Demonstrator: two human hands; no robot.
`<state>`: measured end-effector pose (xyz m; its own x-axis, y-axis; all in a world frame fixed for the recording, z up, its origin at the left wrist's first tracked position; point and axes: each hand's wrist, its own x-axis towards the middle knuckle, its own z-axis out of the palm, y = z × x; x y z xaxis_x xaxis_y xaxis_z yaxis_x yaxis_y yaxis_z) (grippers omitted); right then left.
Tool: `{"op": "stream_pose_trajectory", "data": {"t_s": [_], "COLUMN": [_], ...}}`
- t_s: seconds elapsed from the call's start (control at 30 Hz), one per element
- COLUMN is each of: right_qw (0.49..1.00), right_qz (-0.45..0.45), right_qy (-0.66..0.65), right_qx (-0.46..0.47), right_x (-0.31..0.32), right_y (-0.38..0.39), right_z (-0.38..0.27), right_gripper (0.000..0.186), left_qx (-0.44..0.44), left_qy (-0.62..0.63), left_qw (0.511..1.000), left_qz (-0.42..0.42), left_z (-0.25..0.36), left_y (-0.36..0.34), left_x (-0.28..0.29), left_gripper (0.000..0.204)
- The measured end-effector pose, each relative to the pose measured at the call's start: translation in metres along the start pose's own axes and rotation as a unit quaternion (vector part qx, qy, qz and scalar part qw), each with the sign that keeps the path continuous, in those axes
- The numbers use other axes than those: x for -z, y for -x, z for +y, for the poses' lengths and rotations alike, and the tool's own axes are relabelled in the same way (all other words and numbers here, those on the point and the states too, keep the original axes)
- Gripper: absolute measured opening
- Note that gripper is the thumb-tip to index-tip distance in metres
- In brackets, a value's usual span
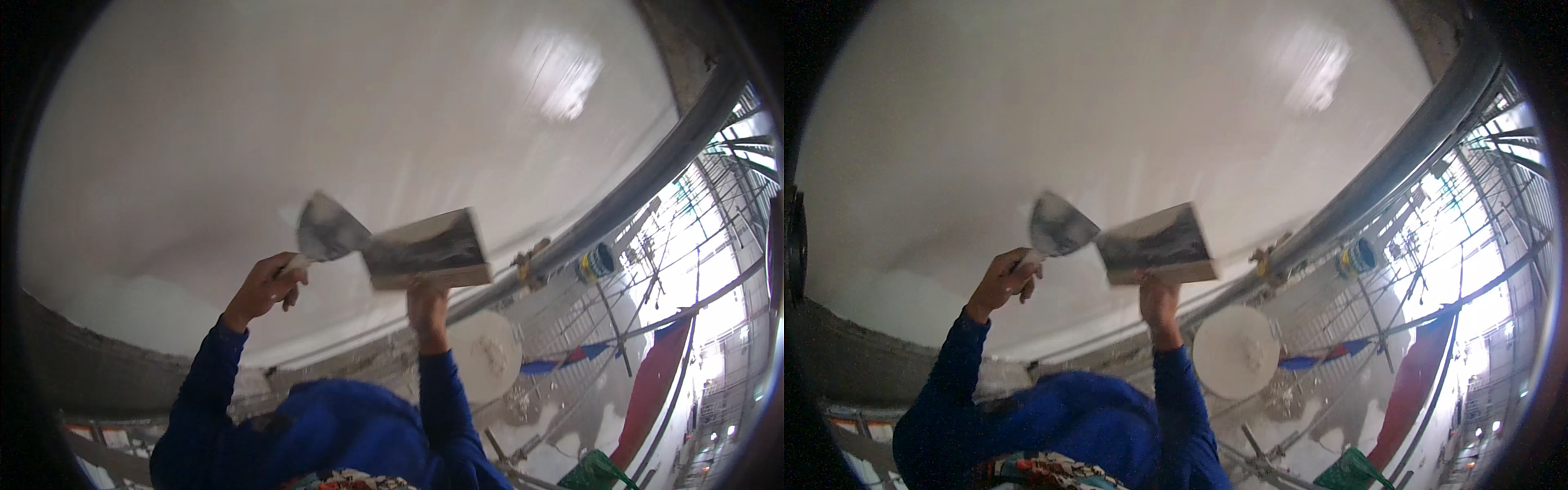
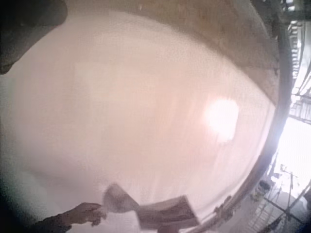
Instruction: The person applies plaster to a large curved ceiling surface using a trowel and a hawk. They repeatedly scoop material from the hawk and spread it across the ceiling, smoothing the surface with broad strokes.
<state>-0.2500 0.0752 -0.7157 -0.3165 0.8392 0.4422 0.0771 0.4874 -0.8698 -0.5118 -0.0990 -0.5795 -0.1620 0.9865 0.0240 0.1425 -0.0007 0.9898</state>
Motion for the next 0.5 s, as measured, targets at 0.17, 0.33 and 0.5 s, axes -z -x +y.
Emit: {"op": "stream_pose_trajectory", "data": {"t_s": [0.17,0.33,0.5], "right_qw": [0.958,0.896,0.843], "right_qz": [-0.114,-0.28,-0.256], "right_qy": [-0.258,0.13,0.283], "right_qx": [0.053,0.321,0.379], "right_x": [0.04,0.041,0.039], "right_y": [-0.012,-0.022,-0.024], "right_z": [-0.126,-0.141,-0.111], "right_gripper": [0.022,0.044,0.053], "left_qx": [0.089,0.091,0.083], "left_qy": [0.044,0.07,-0.021], "left_qw": [0.993,0.991,0.992], "left_qz": [-0.061,-0.075,-0.092], "left_z": [-0.015,0.006,-0.026], "left_y": [0.01,0.014,0.024], "left_x": [-0.025,-0.037,-0.034], "left_gripper": [0.043,0.038,0.054]}}
